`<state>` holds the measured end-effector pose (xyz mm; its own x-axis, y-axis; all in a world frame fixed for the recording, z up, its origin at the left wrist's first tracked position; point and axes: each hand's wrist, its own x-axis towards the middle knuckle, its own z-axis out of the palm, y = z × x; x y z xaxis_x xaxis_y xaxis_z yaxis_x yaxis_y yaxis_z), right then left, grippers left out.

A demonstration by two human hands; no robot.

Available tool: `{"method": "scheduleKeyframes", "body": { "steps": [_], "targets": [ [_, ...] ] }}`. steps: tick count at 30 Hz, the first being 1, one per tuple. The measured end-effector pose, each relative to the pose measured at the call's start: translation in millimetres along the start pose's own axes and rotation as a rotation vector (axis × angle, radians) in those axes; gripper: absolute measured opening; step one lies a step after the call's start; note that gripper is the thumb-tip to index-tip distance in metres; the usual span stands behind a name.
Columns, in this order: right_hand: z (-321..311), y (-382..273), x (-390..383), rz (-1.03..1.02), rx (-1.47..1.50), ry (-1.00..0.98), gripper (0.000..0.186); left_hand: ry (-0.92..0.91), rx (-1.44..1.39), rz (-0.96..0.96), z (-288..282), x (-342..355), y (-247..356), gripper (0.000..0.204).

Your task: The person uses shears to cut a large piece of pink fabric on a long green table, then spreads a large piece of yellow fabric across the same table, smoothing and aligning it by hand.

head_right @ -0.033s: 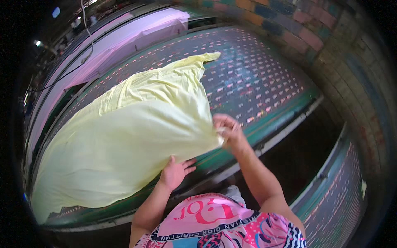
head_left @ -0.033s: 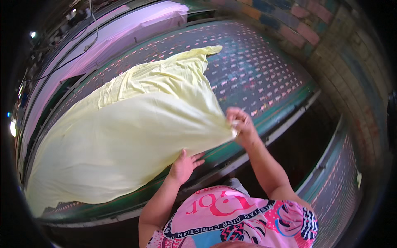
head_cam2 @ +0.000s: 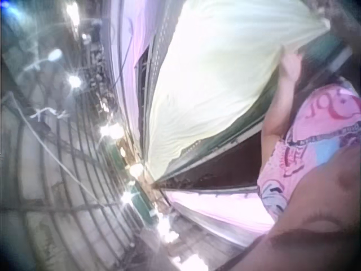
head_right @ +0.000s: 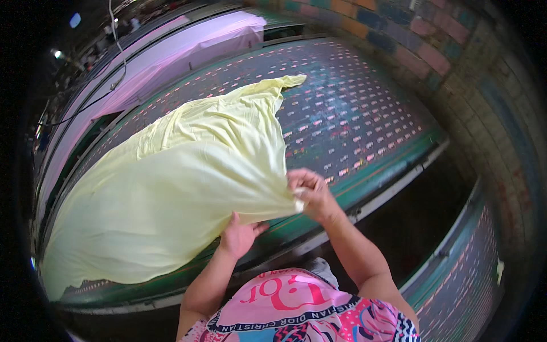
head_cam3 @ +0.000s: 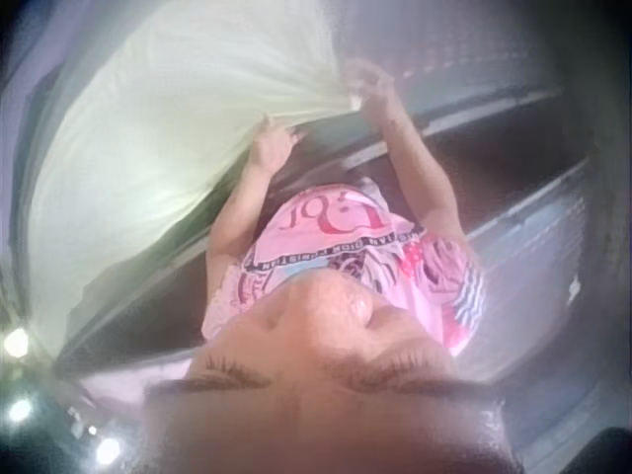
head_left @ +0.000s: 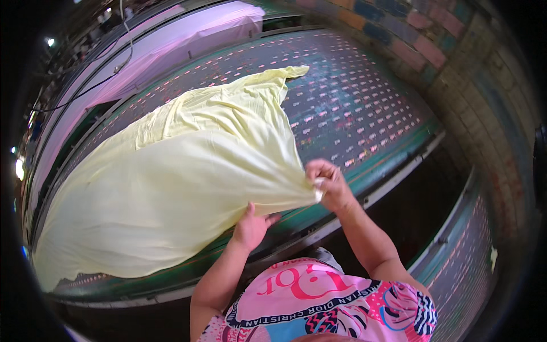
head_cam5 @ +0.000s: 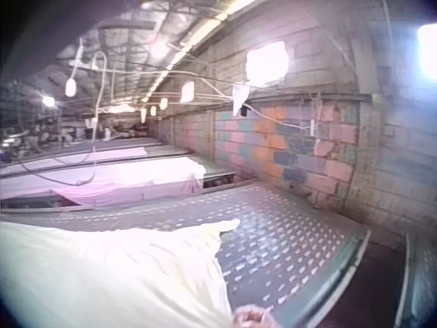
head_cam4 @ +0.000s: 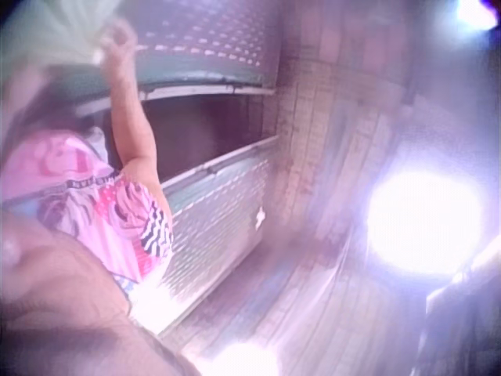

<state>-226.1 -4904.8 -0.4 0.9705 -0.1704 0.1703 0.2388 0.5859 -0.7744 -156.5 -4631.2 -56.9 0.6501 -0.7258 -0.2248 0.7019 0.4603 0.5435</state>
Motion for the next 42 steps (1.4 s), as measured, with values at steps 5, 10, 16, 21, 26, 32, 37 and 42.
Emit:
{"method": "scheduleKeyframes", "body": {
  "steps": [5, 10, 16, 21, 26, 32, 37, 42],
  "targets": [
    [-29.4, -50.0, 13.8, 0.546, -0.288, -0.191, 0.028, 0.339, 0.189, 0.424, 104.9, 93.0, 57.3, 0.059],
    [-105.1, -8.6, 82.2, 0.363, -1.073, -0.319, 0.044, 0.053, 0.137, 0.743, 209.7, 95.6, 164.0, 0.051],
    [-56.7, 73.4, 165.7, -0.02, -1.51, -0.641, 0.057, 0.179, 0.541, 0.904, 266.4, 48.5, 173.2, 0.056],
    [-23.2, 107.3, 275.1, 0.349, -1.756, -0.884, 0.045, 0.701, 0.957, 1.127, 267.5, 6.5, 162.9, 0.059],
    [-103.5, 86.1, 443.5, -0.076, -1.851, -0.545, 0.042, 0.32, 0.687, 0.497, 224.1, 19.5, 150.6, 0.048],
    [-158.7, -10.4, 644.6, -0.614, -2.001, -0.164, 0.039, 0.366, 0.427, -0.474, 164.2, 110.9, 70.5, 0.038],
    [-212.2, -45.1, 691.7, -0.818, -2.139, -0.092, 0.036, 0.262, 0.762, -0.323, 130.0, 196.8, 13.3, 0.033],
    [-328.5, 29.0, 614.6, -0.18, -1.927, 0.025, 0.038, 0.346, 0.793, -0.127, 105.1, 221.4, -16.0, 0.03]
  ]
}}
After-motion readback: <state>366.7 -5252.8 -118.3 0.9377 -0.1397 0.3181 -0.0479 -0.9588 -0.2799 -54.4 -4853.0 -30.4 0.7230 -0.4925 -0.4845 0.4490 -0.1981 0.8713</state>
